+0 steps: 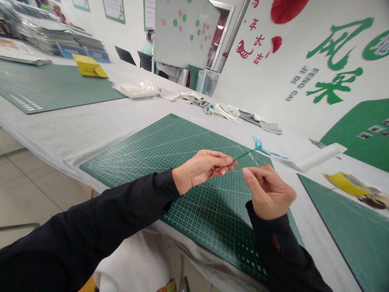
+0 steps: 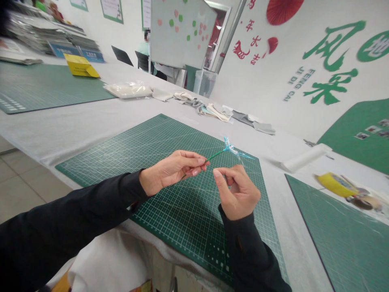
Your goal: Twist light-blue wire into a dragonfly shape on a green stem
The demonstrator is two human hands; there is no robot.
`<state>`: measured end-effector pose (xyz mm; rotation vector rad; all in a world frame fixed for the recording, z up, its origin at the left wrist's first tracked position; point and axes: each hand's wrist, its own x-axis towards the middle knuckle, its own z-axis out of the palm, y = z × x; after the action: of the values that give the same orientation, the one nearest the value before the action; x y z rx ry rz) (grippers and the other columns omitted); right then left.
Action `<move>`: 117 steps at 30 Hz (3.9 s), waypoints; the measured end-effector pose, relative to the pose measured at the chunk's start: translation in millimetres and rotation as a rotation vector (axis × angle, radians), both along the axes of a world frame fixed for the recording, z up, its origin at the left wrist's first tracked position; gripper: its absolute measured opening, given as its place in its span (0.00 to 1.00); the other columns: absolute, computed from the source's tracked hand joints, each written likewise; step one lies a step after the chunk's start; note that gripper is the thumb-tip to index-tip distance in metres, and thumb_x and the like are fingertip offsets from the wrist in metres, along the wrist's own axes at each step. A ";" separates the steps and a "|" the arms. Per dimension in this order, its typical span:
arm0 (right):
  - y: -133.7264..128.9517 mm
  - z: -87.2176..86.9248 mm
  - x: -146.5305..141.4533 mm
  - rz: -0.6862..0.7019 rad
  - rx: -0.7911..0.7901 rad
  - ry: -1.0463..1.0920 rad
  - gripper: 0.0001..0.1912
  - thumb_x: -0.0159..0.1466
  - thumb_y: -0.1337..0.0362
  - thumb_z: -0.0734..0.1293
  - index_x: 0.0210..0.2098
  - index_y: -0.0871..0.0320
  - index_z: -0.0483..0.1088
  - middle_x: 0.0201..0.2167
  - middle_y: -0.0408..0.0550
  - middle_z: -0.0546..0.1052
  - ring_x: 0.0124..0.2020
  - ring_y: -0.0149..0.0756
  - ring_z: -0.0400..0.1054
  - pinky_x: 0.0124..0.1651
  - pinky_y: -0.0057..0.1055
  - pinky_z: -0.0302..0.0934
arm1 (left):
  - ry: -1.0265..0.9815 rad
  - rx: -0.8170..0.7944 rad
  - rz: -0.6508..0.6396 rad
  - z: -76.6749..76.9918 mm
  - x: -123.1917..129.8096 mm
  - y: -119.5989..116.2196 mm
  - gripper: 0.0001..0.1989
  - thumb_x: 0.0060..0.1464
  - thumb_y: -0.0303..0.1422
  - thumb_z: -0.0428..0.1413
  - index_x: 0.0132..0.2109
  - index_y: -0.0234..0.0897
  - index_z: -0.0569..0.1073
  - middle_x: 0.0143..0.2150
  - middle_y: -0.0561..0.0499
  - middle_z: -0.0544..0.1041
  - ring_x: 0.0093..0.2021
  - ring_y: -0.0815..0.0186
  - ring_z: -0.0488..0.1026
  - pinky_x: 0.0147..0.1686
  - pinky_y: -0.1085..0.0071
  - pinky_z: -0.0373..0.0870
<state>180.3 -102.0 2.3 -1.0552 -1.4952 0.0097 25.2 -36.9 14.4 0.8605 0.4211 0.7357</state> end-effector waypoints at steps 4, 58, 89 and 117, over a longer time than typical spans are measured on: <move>-1.0 0.3 0.5 -0.029 0.014 -0.034 0.04 0.55 0.72 0.69 0.29 0.57 0.75 0.19 0.39 0.63 0.22 0.27 0.55 0.26 0.30 0.52 | 0.003 0.015 -0.012 -0.7 -0.2 0.9 0.06 0.50 0.27 0.59 0.29 0.26 0.75 0.28 0.49 0.73 0.21 0.80 0.61 0.20 0.79 0.53; -16.0 11.5 -7.1 0.032 0.055 -0.060 0.16 0.52 0.78 0.70 0.36 0.53 0.78 0.20 0.40 0.67 0.21 0.26 0.55 0.23 0.29 0.48 | -0.101 0.057 0.005 0.3 1.6 -10.5 0.07 0.38 0.23 0.65 0.29 0.28 0.75 0.23 0.53 0.72 0.22 0.76 0.66 0.26 0.76 0.58; -17.2 11.1 -8.3 -0.036 0.035 -0.060 0.13 0.52 0.78 0.70 0.35 0.57 0.77 0.18 0.37 0.62 0.19 0.24 0.54 0.21 0.27 0.47 | -0.079 0.075 0.007 -3.0 1.8 -11.7 0.06 0.42 0.27 0.64 0.32 0.32 0.79 0.25 0.52 0.72 0.22 0.78 0.61 0.22 0.76 0.50; -17.1 8.4 -12.5 -0.126 0.123 -0.225 0.17 0.51 0.79 0.70 0.37 0.56 0.76 0.19 0.38 0.66 0.21 0.26 0.55 0.24 0.28 0.53 | -0.076 -0.072 0.028 -4.3 5.3 -13.8 0.07 0.38 0.27 0.66 0.28 0.29 0.77 0.23 0.52 0.72 0.23 0.77 0.65 0.25 0.77 0.56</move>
<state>167.8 -119.1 10.6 -1.0751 -1.6059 -0.2953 30.5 -50.7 10.1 0.7579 0.3898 0.7723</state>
